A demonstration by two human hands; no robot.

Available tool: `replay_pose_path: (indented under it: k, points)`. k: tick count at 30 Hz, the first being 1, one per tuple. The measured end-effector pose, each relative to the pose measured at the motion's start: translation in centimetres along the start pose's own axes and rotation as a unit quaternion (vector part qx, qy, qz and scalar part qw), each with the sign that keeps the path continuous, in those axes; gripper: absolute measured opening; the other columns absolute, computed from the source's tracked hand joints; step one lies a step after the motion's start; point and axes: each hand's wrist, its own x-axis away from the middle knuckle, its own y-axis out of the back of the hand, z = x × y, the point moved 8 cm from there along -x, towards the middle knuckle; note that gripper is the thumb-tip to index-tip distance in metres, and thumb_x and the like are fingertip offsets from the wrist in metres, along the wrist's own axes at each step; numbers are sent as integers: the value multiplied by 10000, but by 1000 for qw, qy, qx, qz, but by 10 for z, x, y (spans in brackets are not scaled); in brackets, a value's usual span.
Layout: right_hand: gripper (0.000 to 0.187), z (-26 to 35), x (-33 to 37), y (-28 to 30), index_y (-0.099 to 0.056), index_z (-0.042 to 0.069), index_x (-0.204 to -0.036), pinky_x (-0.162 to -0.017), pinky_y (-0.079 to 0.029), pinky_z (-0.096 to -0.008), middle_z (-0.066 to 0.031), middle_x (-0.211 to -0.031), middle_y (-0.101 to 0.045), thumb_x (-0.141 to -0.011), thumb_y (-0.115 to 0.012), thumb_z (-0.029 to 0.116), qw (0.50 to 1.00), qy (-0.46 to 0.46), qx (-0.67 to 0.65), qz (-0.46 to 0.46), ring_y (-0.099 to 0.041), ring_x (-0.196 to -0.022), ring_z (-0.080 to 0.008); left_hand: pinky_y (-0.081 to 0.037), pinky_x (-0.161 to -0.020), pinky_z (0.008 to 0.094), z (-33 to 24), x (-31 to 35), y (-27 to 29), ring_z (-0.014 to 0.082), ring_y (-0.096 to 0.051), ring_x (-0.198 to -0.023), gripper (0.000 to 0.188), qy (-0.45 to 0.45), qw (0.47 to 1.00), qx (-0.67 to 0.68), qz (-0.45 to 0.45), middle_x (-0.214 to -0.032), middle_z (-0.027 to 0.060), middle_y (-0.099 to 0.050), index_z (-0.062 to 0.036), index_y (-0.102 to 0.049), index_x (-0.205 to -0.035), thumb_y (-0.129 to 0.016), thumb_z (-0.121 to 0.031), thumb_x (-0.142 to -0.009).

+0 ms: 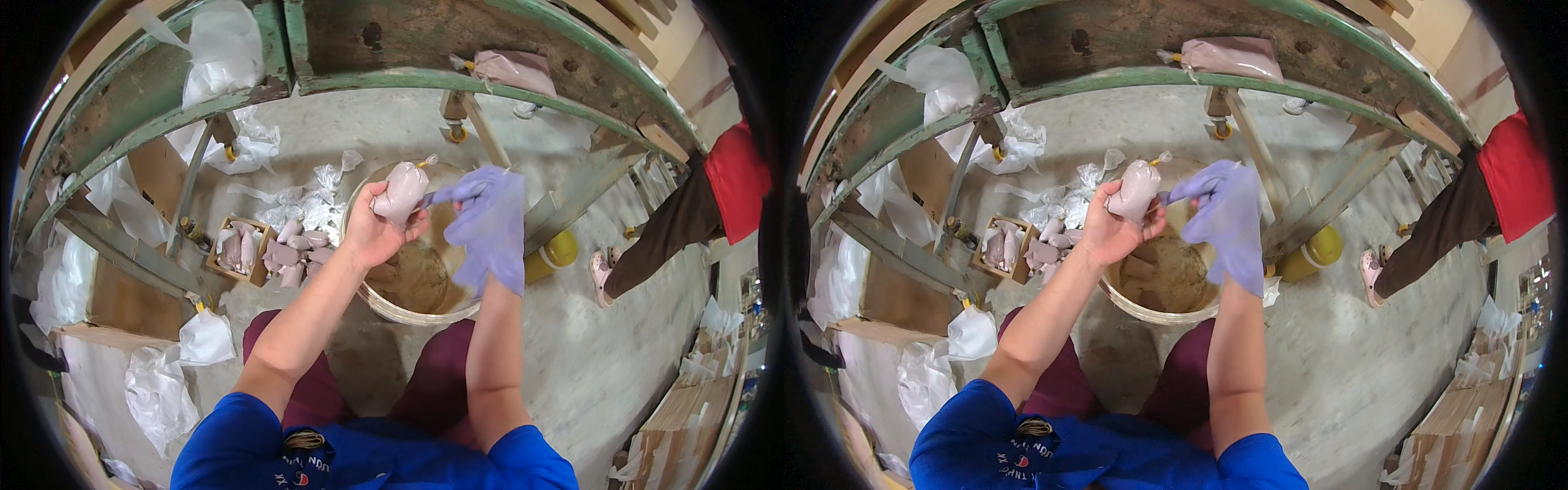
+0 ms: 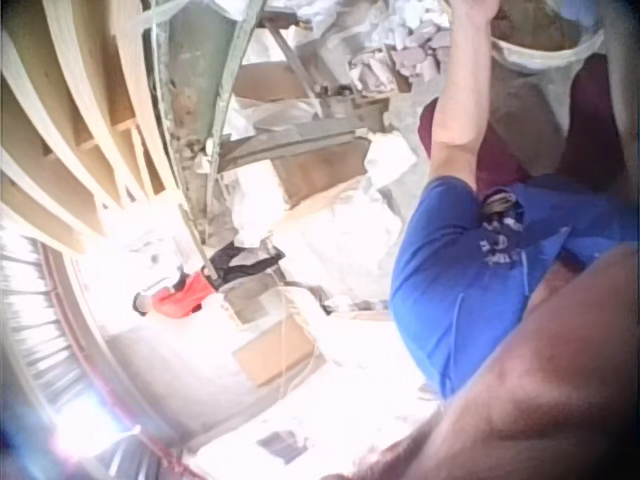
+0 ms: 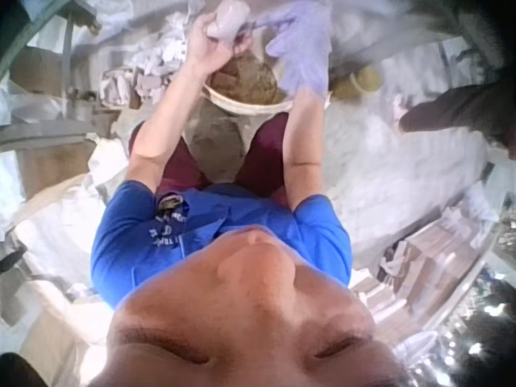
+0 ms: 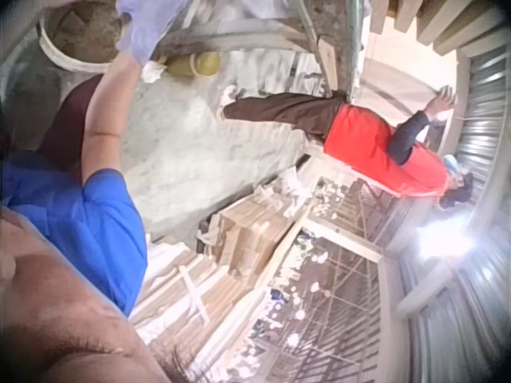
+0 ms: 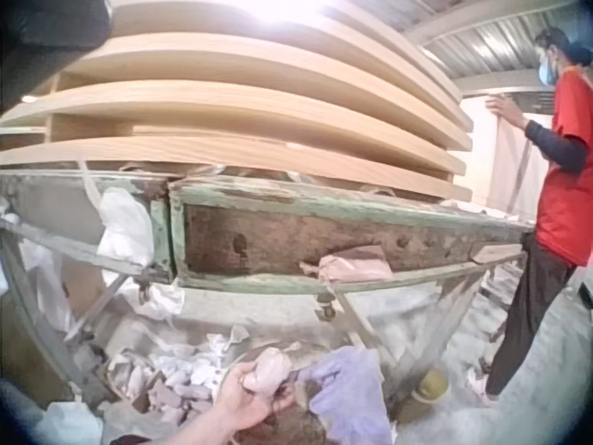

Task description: The person wipes the surface of a large yellow wooden panel with a white cloth, then moves to a bucket and repeatedly wipes small pinkish objects with a purple cloth. The person handles the objects one at a time, dipping them into the bucket and wiping them before placing them aside.

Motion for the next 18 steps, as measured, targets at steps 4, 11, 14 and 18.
replay_pose_path:
  k: [4, 11, 14, 18]
  points:
    - [285, 44, 17, -41, -652, 93, -784, -576, -462, -326, -102, -716, -570, -519, -660, -10, 936, 139, 241, 214, -542, -624, -273, -391, -949, 455, 2, 8, -19, 265, -520, -1081, 465, 32, 998, -48, 20, -1180, 103, -549, -69, -503, -1206, -436, -360, -849]
    - [288, 16, 52, -33, -614, 60, -918, -669, -465, -354, -128, -793, -578, -632, -620, 25, 993, 5, 56, 108, -546, -741, -290, -426, -933, 409, -39, 12, -19, 256, -559, -1046, 443, -63, 998, -2, 28, -1137, 115, -582, -36, -530, -1152, -460, -344, -841]
    - [302, 0, 42, -13, -599, 53, -953, -686, -462, -342, -120, -817, -576, -653, -619, 37, 999, -34, 9, 24, -542, -764, -271, -445, -915, 394, -56, 21, -28, 263, -585, -1007, 437, -65, 997, 16, 50, -1100, 127, -603, -20, -529, -1155, -448, -316, -844]
    - [323, -35, 33, 20, -578, 44, -1001, -708, -458, -325, -111, -849, -572, -680, -618, 53, 979, -103, -103, -141, -536, -795, -246, -453, -907, 386, -54, 28, -35, 259, -589, -1007, 450, -34, 996, 20, 80, -1110, 134, -601, -14, -530, -1157, -462, -315, -830]
